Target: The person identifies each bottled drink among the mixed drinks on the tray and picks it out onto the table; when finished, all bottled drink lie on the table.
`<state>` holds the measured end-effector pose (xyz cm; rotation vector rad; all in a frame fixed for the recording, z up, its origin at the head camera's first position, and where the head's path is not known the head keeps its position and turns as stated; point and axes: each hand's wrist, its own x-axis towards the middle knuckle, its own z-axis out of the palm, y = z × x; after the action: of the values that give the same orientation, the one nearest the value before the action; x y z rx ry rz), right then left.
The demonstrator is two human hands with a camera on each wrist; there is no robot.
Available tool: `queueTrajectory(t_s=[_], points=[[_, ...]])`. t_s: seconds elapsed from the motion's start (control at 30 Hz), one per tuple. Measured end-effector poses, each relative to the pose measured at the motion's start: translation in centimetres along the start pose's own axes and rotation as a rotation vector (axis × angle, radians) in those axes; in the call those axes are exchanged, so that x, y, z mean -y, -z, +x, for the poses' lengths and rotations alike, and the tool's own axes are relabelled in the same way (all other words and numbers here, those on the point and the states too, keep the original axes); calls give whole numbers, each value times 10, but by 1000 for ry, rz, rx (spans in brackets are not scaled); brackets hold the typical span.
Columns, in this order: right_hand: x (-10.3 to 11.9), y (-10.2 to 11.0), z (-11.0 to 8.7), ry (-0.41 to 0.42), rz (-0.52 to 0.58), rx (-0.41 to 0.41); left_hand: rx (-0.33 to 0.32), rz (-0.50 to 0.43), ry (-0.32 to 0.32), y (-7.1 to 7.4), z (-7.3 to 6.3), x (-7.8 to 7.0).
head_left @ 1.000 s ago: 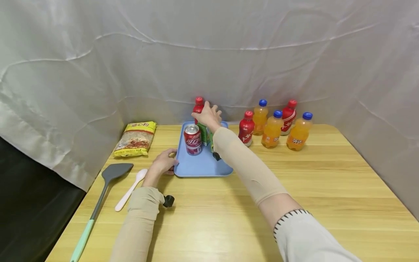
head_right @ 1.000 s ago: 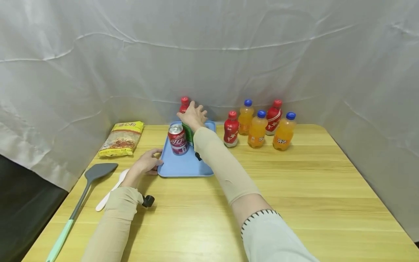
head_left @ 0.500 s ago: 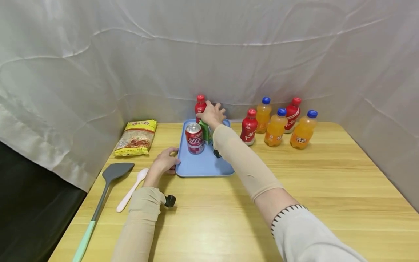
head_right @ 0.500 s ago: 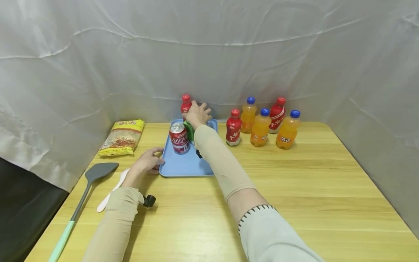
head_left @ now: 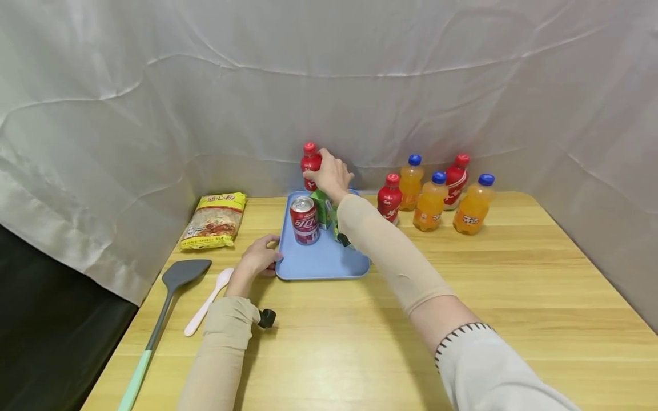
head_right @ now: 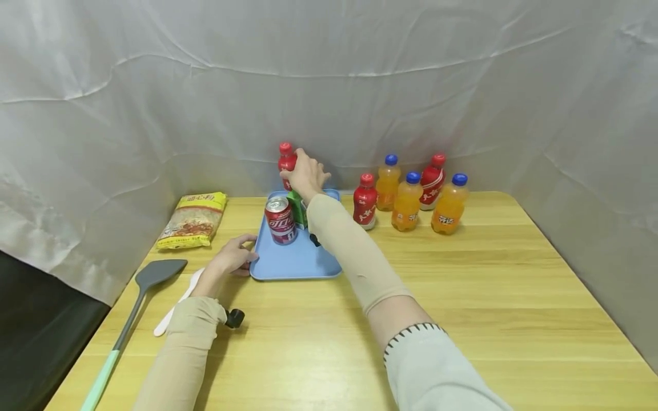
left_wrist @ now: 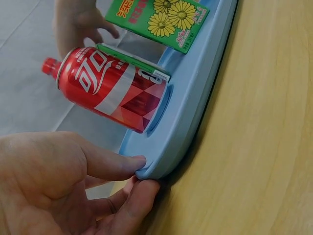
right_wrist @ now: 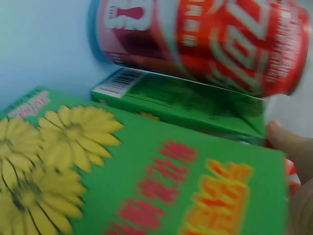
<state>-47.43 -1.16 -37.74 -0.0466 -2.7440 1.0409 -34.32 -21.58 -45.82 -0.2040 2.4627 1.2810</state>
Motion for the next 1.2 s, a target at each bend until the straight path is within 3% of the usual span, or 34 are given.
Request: queueTrajectory(t_s=[0.2, 0.6, 0.87, 1.2], points=[[14, 16, -2, 65, 133, -42, -3, 1, -10, 6, 5, 1], [27, 36, -20, 163, 355, -33, -8, 8, 2, 15, 12, 9], [24, 51, -38, 190, 481, -12, -14, 22, 9, 25, 18, 12], [5, 76, -67, 265, 529, 22, -19, 54, -11, 39, 20, 15]])
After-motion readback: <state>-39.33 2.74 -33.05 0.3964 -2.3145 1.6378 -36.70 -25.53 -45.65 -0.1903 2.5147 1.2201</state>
